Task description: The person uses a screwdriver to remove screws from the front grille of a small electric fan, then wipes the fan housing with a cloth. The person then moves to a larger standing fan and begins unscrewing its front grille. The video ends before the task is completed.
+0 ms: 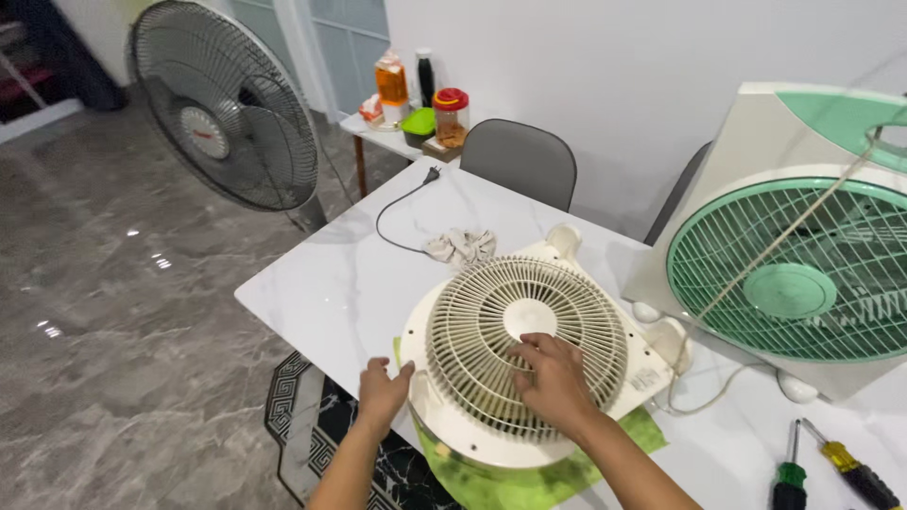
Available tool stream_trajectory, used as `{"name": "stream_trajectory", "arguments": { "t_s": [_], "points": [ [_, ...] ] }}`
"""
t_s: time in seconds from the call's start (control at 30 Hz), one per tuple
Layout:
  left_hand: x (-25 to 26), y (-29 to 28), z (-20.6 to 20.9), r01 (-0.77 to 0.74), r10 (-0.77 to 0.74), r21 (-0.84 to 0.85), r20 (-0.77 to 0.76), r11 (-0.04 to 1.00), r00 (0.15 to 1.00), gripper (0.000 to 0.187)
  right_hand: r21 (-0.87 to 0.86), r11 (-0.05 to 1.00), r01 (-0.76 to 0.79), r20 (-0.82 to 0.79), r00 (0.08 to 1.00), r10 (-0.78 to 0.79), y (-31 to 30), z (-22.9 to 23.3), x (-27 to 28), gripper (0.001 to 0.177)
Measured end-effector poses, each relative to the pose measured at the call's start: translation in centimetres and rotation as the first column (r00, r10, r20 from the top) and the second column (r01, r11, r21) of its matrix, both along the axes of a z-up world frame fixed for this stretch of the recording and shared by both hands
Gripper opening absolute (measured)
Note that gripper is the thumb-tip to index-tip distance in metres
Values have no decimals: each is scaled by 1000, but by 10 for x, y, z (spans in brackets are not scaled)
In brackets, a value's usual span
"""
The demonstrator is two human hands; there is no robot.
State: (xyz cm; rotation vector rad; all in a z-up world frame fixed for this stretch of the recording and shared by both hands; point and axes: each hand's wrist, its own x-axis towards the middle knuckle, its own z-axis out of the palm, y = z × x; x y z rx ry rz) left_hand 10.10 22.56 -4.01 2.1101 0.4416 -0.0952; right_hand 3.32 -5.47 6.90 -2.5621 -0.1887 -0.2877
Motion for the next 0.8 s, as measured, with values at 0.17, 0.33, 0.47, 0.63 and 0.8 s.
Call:
{"name": "stream_trajectory", "arguments": {
  "t_s": [0.17,0.33,0.47,0.63,0.8],
  "points": [
    [26,8,-25,-87,-84,-530,-290,844,953,68,-96,995,-1,-5,1000,1,40,0,8,30],
    [32,8,-22,-28,-319,-659,-400,752,859,61,-173,985,-27,-11,1000,26,79,-6,-3,36],
    [35,5,-16,-30,-357,-678,-423,735,833,59,-197,979,-55,-47,998,47,96,-9,-12,38],
    [36,-2,-32,4,-346,-671,-377,741,859,68,-179,980,88,137,989,-64,77,-30,-21,44],
    [41,-7,-47,-49,-301,-694,-373,718,878,69,-30,776,630,167,769,-618,5,-57,-24,52]
  ]
}}
